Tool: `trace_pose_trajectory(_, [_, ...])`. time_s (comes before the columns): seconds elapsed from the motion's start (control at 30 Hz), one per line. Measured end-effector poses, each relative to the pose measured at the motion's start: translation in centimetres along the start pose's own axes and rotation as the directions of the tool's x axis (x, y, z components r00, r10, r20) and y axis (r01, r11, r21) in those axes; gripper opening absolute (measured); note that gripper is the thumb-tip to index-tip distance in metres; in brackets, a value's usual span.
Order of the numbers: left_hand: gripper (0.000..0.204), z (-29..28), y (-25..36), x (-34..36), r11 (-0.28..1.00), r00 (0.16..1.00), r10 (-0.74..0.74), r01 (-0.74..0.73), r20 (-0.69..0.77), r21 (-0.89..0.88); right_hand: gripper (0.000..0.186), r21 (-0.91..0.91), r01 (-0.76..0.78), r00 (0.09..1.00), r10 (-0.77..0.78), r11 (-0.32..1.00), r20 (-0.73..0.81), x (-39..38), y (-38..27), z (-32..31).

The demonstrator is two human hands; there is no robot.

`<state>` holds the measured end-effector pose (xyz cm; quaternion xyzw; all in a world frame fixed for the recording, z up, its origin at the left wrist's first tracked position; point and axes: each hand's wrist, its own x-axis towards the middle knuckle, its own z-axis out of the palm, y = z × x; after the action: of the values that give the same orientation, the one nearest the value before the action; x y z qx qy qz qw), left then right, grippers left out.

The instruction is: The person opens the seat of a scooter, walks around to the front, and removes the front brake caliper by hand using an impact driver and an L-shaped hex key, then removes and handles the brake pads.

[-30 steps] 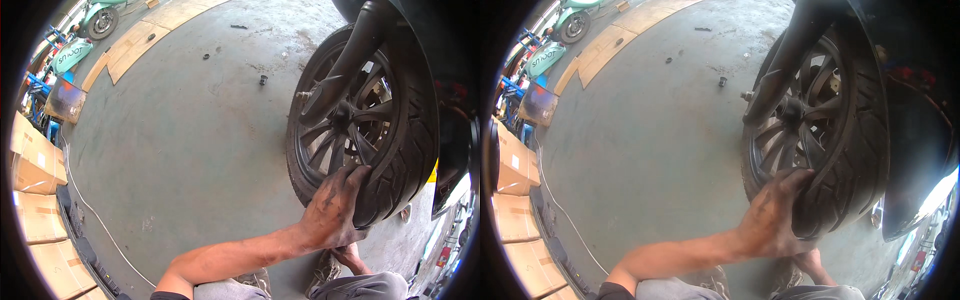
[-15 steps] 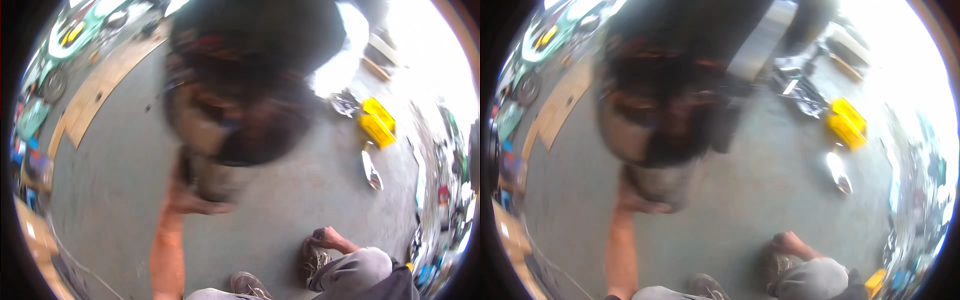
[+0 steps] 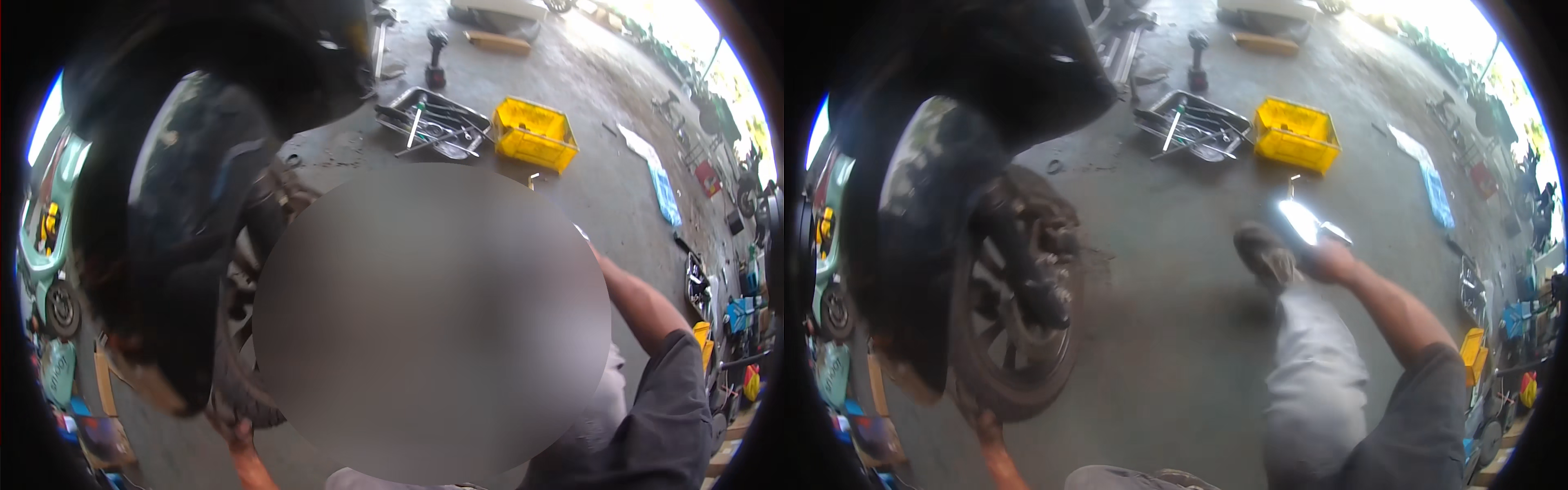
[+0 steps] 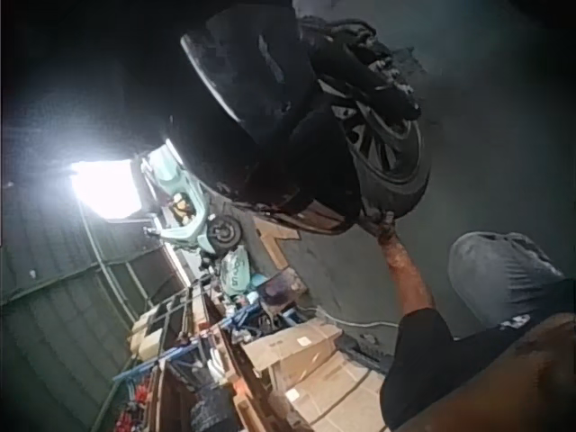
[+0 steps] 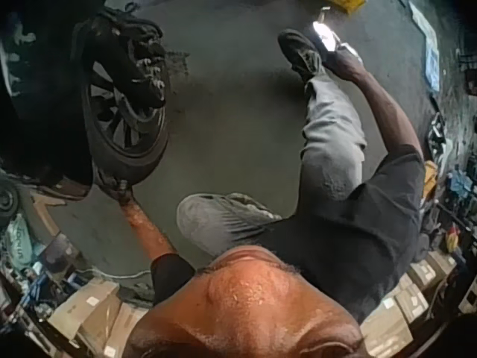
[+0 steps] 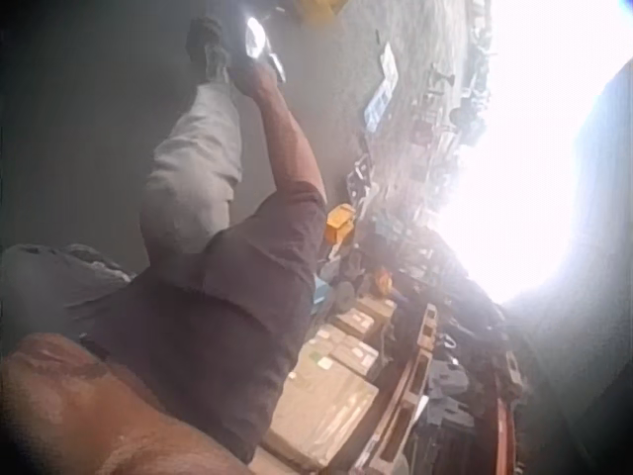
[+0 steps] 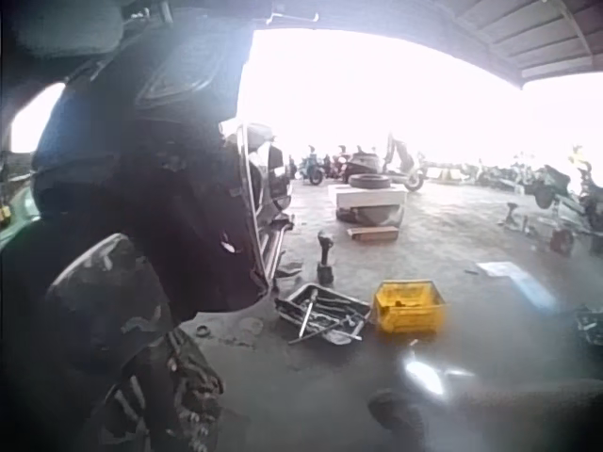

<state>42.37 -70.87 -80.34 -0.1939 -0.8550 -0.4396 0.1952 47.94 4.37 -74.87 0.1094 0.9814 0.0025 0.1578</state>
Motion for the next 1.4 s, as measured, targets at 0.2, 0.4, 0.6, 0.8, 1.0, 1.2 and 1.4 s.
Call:
trace_pose_trajectory(0.2, [0.082, -1.1, 8.2, -0.2, 0.793, 0.992, -0.033, -0.048, 0.121, 0.607, 0.027, 0.210, -0.060, 0.997, 0.068, 0.976, -0.034, 13.1, 6.5, -5.5])
trace_pose_trajectory(0.4, [0.066, -3.0, 14.3, 1.1, 0.485, 0.949, -0.131, -0.190, 0.286, 0.854, 0.031, 0.430, 0.038, 0.962, 0.084, 0.902, -0.260, 28.1, 11.3, -10.3])
trace_pose_trajectory(0.6, [0.050, -2.7, 20.0, 3.6, 0.205, 0.889, -0.356, -0.228, 0.289, 0.952, 0.043, 0.642, 0.149, 0.955, 0.060, 0.752, -0.292, 52.7, 13.8, -14.0])
trace_pose_trajectory(0.8, [0.041, -0.9, 20.7, 3.6, -0.494, 0.631, -0.665, 0.030, -0.400, 0.869, 0.082, 0.588, 0.311, 0.827, 0.093, 0.746, -0.555, 76.6, 12.4, -14.8])
trace_pose_trajectory(1.0, [0.040, 2.7, 23.7, 6.6, -0.449, 0.510, -0.737, 0.120, -0.444, 0.885, 0.045, 0.764, 0.436, 0.877, -0.033, 0.475, -0.480, 80.3, 10.8, -15.5])
trace_pose_trajectory(1.2, [0.039, 6.2, 24.1, 6.7, -0.273, 0.440, -0.787, 0.382, -0.434, 0.883, 0.045, 0.727, 0.513, 0.709, 0.253, 0.456, -0.659, 75.6, 12.9, -12.2])
trace_pose_trajectory(1.4, [0.039, 10.3, 25.5, 10.1, -0.045, 0.077, -0.899, 0.963, -0.431, 0.266, 0.038, 0.870, 0.472, 0.638, 0.625, 0.142, -0.449, 68.5, 16.1, -10.9])
